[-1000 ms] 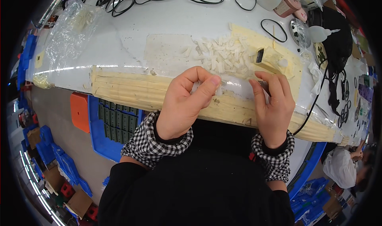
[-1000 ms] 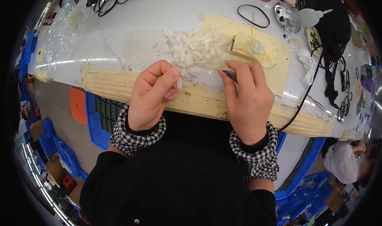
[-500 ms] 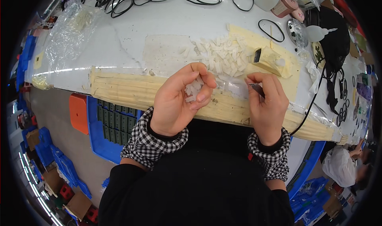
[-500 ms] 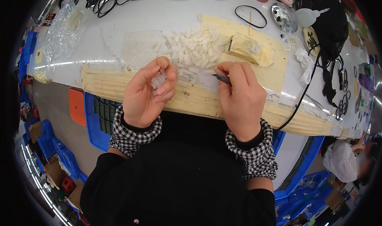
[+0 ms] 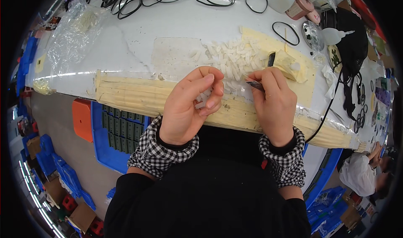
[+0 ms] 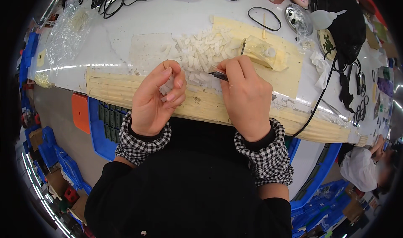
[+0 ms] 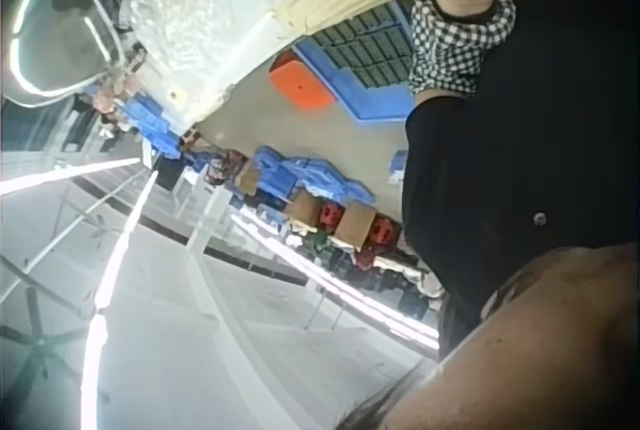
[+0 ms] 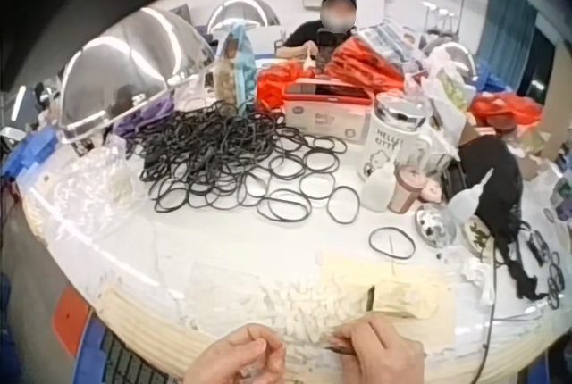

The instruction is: Assembling small white plastic components by hand on a factory production line.

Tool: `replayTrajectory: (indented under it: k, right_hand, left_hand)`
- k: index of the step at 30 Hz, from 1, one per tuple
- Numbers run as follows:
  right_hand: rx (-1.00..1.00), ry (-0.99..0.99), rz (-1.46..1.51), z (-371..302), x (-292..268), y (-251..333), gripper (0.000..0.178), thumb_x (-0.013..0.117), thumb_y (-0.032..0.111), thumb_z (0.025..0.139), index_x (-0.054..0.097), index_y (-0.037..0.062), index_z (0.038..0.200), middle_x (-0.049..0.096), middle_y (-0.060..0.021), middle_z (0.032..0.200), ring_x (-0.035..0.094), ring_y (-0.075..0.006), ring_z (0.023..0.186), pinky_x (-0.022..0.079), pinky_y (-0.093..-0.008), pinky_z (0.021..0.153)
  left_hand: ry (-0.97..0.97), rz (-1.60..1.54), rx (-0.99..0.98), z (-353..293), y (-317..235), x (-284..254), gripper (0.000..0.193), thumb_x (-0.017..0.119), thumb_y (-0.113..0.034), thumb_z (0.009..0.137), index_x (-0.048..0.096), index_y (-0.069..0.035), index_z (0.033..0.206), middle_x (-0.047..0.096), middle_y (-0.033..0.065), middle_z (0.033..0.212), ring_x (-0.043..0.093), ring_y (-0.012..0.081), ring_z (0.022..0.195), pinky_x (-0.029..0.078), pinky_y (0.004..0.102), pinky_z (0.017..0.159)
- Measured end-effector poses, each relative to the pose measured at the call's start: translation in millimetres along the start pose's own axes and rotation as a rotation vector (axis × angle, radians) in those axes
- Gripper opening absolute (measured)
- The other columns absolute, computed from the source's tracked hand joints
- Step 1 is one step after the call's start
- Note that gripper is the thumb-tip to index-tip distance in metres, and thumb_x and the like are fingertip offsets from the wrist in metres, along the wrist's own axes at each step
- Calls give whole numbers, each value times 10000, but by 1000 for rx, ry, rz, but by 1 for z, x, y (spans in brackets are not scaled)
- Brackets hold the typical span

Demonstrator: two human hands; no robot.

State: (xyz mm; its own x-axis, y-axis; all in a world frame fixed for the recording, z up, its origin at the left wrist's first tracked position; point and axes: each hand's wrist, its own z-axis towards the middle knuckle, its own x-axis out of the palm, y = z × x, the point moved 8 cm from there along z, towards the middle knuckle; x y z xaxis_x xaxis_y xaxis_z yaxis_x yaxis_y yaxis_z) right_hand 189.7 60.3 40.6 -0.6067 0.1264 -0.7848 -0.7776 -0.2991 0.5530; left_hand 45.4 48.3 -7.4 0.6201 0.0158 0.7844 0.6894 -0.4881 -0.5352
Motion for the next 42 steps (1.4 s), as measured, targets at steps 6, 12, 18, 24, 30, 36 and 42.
replayTrajectory:
  k: [6, 12, 18, 24, 30, 36, 42]
  right_hand:
    - [137, 74, 379, -2, -11, 9, 93, 662, -6, 758, 589, 24, 807, 562, -61, 759, 555, -157, 584, 432, -267, 517]
    - [175, 174, 638, -4, -5, 15, 87, 671, 31, 800, 589, 2, 803, 559, -42, 721, 465, -86, 545, 355, -220, 484]
    - [105, 200, 624, -4, -7, 21, 119, 689, 78, 803, 595, 10, 828, 555, -49, 720, 497, -98, 559, 388, -235, 498]
    - [-108, 186, 291, -2, -13, 36, 288, 684, 282, 818, 551, 27, 835, 550, -50, 717, 492, -159, 550, 372, -257, 492]
    - [-142, 204, 100, -6, -6, 37, 346, 668, 394, 777, 517, 83, 786, 542, -36, 660, 567, -215, 562, 426, -312, 470]
    - [-135, 215, 125, -6, -3, 37, 344, 655, 402, 785, 522, 85, 796, 544, -43, 658, 563, -224, 554, 428, -318, 470]
    - [-143, 233, 91, -5, -2, 38, 345, 637, 418, 796, 537, 88, 817, 539, -42, 650, 563, -223, 550, 426, -319, 465]
  left_hand:
    - [-6, 204, 21, 0, 4, 8, 215, 497, -126, 954, 560, 20, 1098, 529, 6, 817, 375, 35, 620, 308, 182, 553]
    - [217, 210, -19, 4, 12, 17, 181, 512, -152, 954, 575, -10, 1047, 516, 4, 808, 369, 45, 622, 320, 198, 573]
    - [203, 99, 1, 5, 16, 13, 124, 535, -153, 948, 569, -34, 937, 507, -36, 727, 350, 30, 585, 295, 179, 532]
    - [189, 145, -45, 5, 14, 15, 145, 518, -180, 960, 559, -50, 910, 495, -37, 722, 353, 35, 597, 309, 188, 551]
    - [230, 179, -70, 5, 16, 16, 162, 522, -195, 960, 555, -49, 900, 487, -37, 714, 364, 34, 600, 320, 185, 558]
    - [217, 201, -76, 6, 18, 14, 162, 539, -195, 952, 553, -46, 890, 485, -38, 721, 388, 30, 616, 331, 182, 559]
    - [222, 208, -49, 7, 16, 13, 158, 545, -191, 948, 555, -47, 886, 501, -34, 733, 400, 28, 623, 332, 178, 561]
